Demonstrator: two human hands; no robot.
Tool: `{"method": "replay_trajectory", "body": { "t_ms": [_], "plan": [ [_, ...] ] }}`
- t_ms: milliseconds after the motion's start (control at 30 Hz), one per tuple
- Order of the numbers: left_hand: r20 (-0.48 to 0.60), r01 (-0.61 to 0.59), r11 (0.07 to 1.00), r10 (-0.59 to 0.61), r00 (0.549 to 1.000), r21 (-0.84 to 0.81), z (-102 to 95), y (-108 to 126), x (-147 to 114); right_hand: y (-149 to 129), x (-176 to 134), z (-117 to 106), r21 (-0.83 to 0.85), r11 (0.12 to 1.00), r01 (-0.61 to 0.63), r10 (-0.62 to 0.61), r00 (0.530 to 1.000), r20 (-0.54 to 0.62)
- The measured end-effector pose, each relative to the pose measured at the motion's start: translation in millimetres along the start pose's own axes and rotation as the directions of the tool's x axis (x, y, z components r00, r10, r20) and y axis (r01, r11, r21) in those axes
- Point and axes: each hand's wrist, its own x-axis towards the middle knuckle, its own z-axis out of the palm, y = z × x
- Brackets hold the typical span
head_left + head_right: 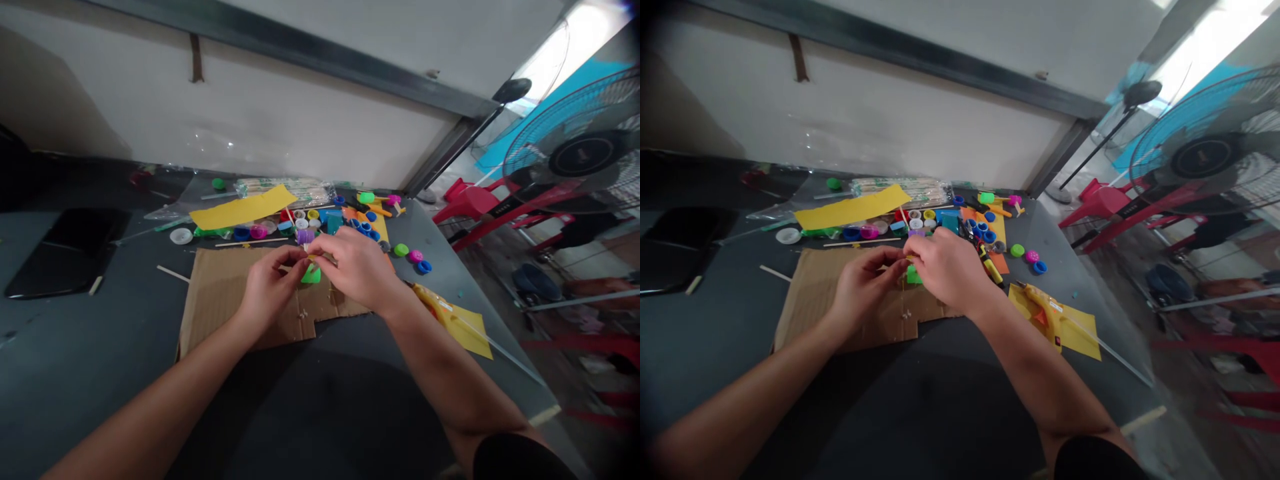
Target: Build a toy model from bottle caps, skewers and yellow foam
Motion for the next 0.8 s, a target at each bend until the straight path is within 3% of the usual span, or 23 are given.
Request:
{"method": "replay_trajectory", "body": {
  "t_ms": [133, 267, 567, 800],
  "plan": [
    [0.035, 0.12, 0.987, -0.117, 0.993, -0.111, -0.2, 5.9, 2.7, 3.2, -4.6, 9.2, -0.033, 0.993, 0.113, -0.114, 0.993, -0.028],
    [0.044, 0.226, 0.948, -0.222, 0.974, -0.222, 0.8, 11.2, 3.9, 2.0, -7.2, 19.2, -0.109, 0.984, 0.143, -0.148, 0.988, -0.034],
    [0.067, 0.289, 0.912, -0.282, 0.957, -0.291, -0.7, 11.9, 4.2, 1.2, -7.3, 23.4, -0.118, 0.979, 0.169, -0.181, 0.979, -0.096],
    [0.059, 0.315, 0.897, -0.312, 0.948, -0.31, -0.3, 10.6, 5.7, 2.2, -8.4, 24.9, -0.121, 0.98, 0.159, -0.165, 0.985, -0.047]
  ]
}}
